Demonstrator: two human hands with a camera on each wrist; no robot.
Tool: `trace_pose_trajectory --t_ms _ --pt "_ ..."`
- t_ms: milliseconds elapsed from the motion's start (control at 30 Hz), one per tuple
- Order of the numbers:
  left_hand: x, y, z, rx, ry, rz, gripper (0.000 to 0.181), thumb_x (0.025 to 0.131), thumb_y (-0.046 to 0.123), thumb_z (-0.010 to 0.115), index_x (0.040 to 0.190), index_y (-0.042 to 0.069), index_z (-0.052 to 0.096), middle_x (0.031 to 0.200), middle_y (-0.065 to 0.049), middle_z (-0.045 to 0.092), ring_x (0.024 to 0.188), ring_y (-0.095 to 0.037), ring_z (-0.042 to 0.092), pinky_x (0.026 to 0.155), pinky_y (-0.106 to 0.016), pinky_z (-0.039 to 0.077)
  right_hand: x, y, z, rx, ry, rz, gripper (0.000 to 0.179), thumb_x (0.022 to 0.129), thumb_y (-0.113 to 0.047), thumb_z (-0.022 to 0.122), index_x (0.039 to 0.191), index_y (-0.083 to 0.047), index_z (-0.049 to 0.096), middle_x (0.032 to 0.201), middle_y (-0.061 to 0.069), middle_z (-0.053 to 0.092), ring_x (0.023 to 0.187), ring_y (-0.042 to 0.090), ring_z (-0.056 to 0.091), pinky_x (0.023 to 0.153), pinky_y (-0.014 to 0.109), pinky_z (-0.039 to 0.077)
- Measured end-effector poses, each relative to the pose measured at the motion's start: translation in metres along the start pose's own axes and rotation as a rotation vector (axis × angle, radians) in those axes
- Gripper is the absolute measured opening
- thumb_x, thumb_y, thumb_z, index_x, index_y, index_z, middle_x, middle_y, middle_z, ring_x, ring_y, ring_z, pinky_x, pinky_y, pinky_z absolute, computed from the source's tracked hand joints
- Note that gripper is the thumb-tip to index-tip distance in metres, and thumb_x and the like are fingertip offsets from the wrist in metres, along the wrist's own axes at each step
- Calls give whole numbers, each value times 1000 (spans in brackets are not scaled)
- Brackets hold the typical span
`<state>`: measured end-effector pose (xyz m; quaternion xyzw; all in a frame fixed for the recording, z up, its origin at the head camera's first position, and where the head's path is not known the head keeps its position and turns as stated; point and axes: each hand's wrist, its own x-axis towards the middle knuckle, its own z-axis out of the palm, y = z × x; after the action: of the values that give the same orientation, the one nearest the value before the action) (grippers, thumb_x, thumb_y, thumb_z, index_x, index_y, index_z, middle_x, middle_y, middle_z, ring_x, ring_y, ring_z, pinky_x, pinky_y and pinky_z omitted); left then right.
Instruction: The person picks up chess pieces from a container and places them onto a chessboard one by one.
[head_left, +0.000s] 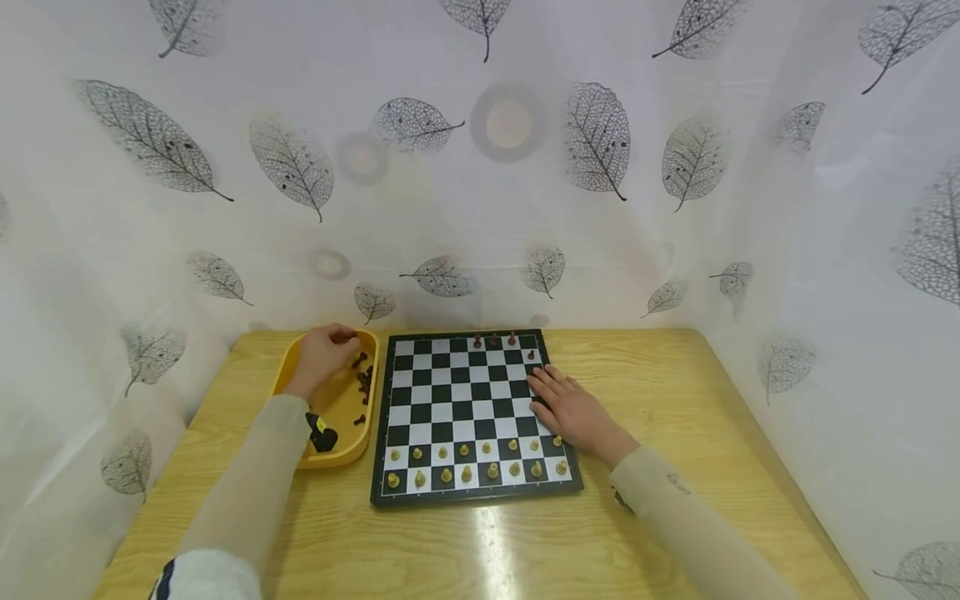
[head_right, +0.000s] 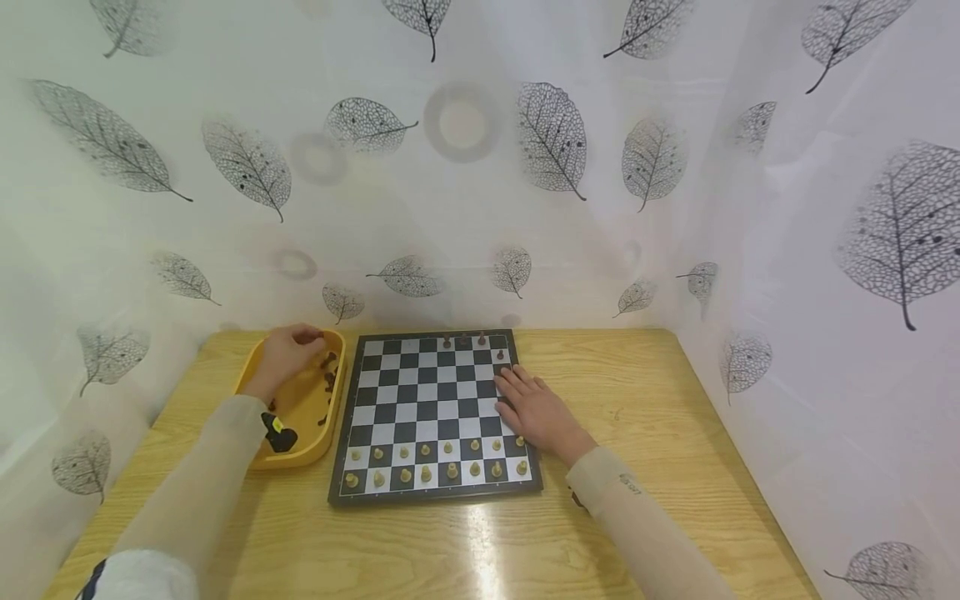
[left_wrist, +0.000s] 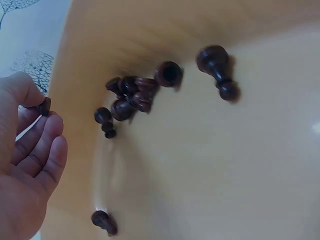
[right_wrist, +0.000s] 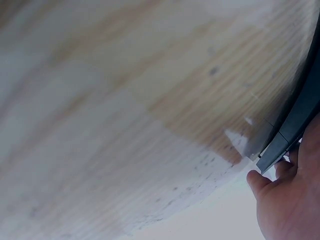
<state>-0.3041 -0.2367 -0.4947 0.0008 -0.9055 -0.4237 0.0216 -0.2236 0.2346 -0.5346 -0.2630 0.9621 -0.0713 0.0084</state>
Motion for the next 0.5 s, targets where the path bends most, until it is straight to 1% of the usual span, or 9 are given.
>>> trace_pose_trajectory --t_ms 133,233,333,500 --pt "0 6 -1 2 31 54 36 102 22 63 126 -4 70 122 -25 71 106 -36 66 85 -35 57 0 0 0 0 3 0 63 113 -48 36 164 -12 37 172 10 34 162 35 25 128 56 30" --pt "0 10 -2 3 51 75 34 102 21 64 125 -3 71 121 -24 72 105 -35 67 83 -31 56 0 0 0 1 8 -3 63 113 -48 37 164 -12 38 171 11 34 161 36 25 128 56 30" --pt "0 14 -3 -7 56 91 33 102 20 65 124 -3 72 119 -24 72 103 -35 67 83 -31 56 0 0 -1 -1 9 -6 63 113 -48 37 163 -11 38 171 12 35 161 36 26 127 56 31" --pt "1 22 -3 -17 40 97 32 103 22 66 123 -2 72 119 -24 72 102 -35 67 86 -38 58 -1 -1 -3 1 3 -7 62 113 -47 37 163 -11 39 171 12 36 161 36 26 127 56 31"
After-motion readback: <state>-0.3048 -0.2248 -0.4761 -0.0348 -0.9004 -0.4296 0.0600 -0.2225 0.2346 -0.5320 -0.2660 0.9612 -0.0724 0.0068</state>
